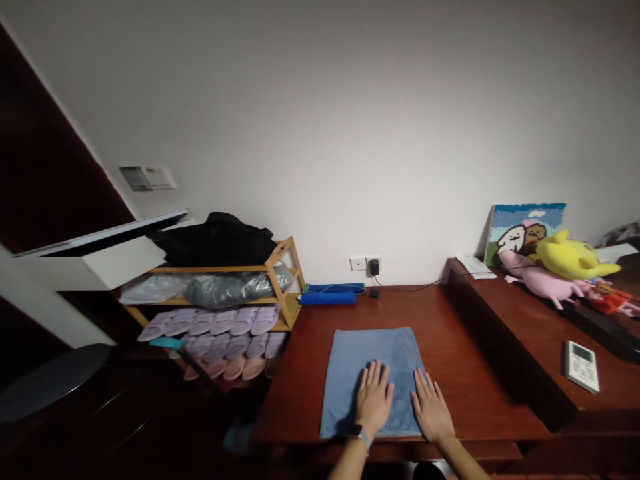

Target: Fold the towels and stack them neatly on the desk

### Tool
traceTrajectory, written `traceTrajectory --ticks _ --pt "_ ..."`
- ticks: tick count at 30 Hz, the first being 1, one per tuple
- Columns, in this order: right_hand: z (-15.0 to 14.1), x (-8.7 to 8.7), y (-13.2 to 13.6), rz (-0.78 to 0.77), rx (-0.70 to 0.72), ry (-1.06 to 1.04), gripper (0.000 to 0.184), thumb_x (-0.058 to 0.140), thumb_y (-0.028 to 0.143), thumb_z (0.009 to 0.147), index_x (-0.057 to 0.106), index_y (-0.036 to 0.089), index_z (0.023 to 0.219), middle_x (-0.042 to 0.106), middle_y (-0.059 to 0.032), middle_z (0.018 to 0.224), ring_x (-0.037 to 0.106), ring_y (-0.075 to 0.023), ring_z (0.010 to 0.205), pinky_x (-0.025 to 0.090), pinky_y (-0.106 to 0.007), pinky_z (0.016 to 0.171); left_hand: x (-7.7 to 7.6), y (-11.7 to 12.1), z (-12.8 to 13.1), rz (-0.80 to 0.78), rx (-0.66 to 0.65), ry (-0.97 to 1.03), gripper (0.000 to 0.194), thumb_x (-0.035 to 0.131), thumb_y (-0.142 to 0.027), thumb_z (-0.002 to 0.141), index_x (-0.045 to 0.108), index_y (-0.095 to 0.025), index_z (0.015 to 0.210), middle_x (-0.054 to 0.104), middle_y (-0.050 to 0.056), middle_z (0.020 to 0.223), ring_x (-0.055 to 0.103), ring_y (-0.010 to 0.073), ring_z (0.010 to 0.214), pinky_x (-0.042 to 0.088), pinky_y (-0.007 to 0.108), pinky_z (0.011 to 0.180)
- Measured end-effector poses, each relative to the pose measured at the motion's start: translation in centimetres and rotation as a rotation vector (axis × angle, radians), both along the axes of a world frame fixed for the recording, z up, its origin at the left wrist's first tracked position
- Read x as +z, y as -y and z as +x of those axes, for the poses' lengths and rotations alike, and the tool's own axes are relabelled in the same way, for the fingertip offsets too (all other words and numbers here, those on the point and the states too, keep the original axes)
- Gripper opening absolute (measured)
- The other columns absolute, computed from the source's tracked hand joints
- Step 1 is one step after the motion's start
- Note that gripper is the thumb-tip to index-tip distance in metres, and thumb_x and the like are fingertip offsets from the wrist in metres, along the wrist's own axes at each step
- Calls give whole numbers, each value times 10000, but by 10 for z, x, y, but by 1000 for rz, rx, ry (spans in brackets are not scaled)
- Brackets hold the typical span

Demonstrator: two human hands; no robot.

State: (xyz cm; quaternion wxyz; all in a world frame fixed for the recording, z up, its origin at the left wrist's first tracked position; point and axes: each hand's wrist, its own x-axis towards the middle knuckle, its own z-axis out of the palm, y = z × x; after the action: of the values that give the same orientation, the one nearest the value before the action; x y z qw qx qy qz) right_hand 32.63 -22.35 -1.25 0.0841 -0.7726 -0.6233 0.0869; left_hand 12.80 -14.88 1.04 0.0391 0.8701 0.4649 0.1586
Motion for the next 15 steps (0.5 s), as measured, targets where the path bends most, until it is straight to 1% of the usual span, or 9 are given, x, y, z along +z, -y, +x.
traceTrajectory --ticks 2,3,4,5,7,9,11,13,15 --pt "0 3 0 -10 9 8 687 187 475 1024 234 133 1617 189 -12 1687 150 -219 1574 145 -432 1289 -10 18 19 -36 -23 13 555 306 -522 1055 375 -343 1576 368 35 1663 319 241 1540 286 476 1263" --pt "0 3 1 -10 11 14 689 183 479 1024 235 133 1618 189 -14 1688 151 -222 1574 143 -432 1288 -13 24 20 -47 -22 11 550 314 -528 1052 379 -359 1572 365 30 1664 318 241 1540 282 479 1265" --pt "0 2 1 -7 11 20 689 175 480 1026 230 133 1619 186 -15 1690 151 -223 1574 140 -431 1288 -16 27 15 -54 -10 5 545 318 -531 1051 379 -374 1569 356 23 1668 315 240 1541 277 484 1267" --pt "0 2 2 -3 9 24 689 165 479 1027 223 135 1621 181 -13 1693 149 -224 1575 137 -429 1287 -16 27 4 -59 14 -7 540 319 -529 1051 375 -384 1569 344 18 1673 309 242 1544 272 493 1268" --pt "0 1 4 1 -1 24 684 153 469 1029 205 140 1626 173 -10 1699 142 -224 1577 130 -428 1286 -14 25 -32 -76 98 -53 540 320 -518 1051 371 -380 1572 325 20 1679 295 253 1549 263 510 1268" --pt "0 1 4 -9 -12 19 679 159 456 1027 200 143 1628 170 -12 1703 135 -224 1578 121 -429 1285 -8 20 -76 -99 209 -107 560 316 -512 1050 368 -339 1580 301 37 1685 272 262 1556 253 515 1269" --pt "0 3 3 -21 -18 17 676 167 448 1025 202 145 1628 170 -10 1704 131 -225 1579 114 -429 1285 -3 17 -114 -126 286 -148 593 296 -515 1051 343 -283 1595 270 57 1691 257 257 1560 253 495 1271" --pt "-1 6 2 -30 -20 23 675 166 444 1025 199 146 1629 165 -5 1705 131 -225 1579 113 -423 1283 0 16 -137 -143 314 -173 618 264 -514 1055 310 -241 1607 241 71 1694 246 241 1561 252 470 1273" --pt "-3 9 3 -37 -28 35 675 170 442 1024 201 145 1629 169 -8 1704 142 -231 1577 119 -426 1280 2 18 -144 -146 323 -195 623 243 -496 1059 295 -214 1611 227 81 1694 236 231 1563 242 454 1276"
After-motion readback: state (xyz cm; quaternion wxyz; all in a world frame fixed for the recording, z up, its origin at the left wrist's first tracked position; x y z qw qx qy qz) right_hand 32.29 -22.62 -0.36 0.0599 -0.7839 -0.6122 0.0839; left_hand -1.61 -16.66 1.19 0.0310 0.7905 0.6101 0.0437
